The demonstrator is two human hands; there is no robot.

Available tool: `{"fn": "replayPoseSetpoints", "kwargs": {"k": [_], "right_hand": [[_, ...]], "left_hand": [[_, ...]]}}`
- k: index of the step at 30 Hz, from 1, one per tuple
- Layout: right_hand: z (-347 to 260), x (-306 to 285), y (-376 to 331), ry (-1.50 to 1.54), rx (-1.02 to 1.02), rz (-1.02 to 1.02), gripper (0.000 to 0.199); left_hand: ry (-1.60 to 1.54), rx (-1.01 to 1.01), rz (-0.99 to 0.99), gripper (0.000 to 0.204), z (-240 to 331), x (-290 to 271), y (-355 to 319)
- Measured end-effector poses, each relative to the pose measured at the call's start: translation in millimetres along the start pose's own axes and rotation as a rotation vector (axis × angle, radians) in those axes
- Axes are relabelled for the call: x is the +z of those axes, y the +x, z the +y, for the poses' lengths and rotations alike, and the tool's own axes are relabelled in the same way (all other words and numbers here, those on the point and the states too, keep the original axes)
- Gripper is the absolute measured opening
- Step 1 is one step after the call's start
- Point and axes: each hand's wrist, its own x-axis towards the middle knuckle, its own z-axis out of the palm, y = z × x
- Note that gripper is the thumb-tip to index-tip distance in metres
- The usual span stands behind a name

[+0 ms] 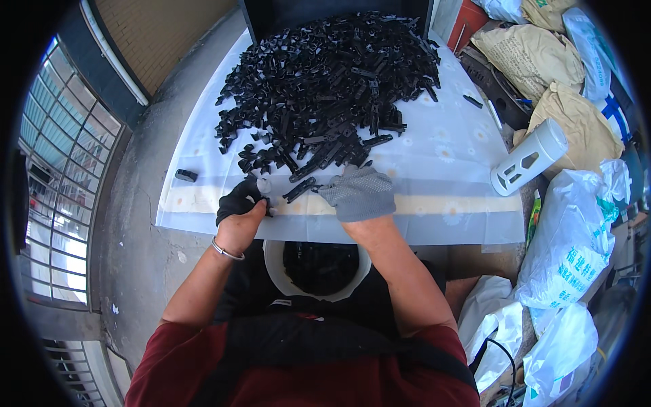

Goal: Picking up small black plastic components from a table and placing them into a bucket.

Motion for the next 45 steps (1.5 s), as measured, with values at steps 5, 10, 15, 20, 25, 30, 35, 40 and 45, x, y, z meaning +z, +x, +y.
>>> {"fn": "replayPoseSetpoints", "kwargs": {"k": [5,10,15,20,25,30,35,40,45], "right_hand": [[1,15,5,0.016,-0.156,0.2,0.001],[-14,5,-8,0.062,-0.23,0.173,0.004],[-51,-7,-21,0.562,-0.164,0.034,0.017],[-50,6,-24,0.236,-0.213,0.016,0.019],[-38,9,-19,0.533,-0.07,-0.005,0.02],[-37,5,-19,0.316,-0.208,0.109,0.018],[-39,-1,-20,0.141,-0.237,0.112,0.014],[-30,5,-34,0.694,-0.051,0.059,0.017],[-34,-5,-42,0.8,0.007,-0.244,0.028]], "left_hand": [[-0.55,-0.164,-0.031,0.018,10,4,-12],[-1.048,-0.331,-0.077,0.022,23,14,-24],[-1.165,-0.481,-0.06,0.019,17,29,-31],[-1.263,-0.605,-0.031,0.019,25,39,-39],[-1.251,-0.62,-0.006,0.016,27,39,-35],[-1.252,-0.483,-0.031,0.015,29,45,-32],[-1.266,-0.392,-0.082,0.017,36,46,-37],[-0.71,-0.255,-0.408,0.03,45,29,-46],[-0.691,-0.365,-0.506,0.035,22,25,-56]]}}
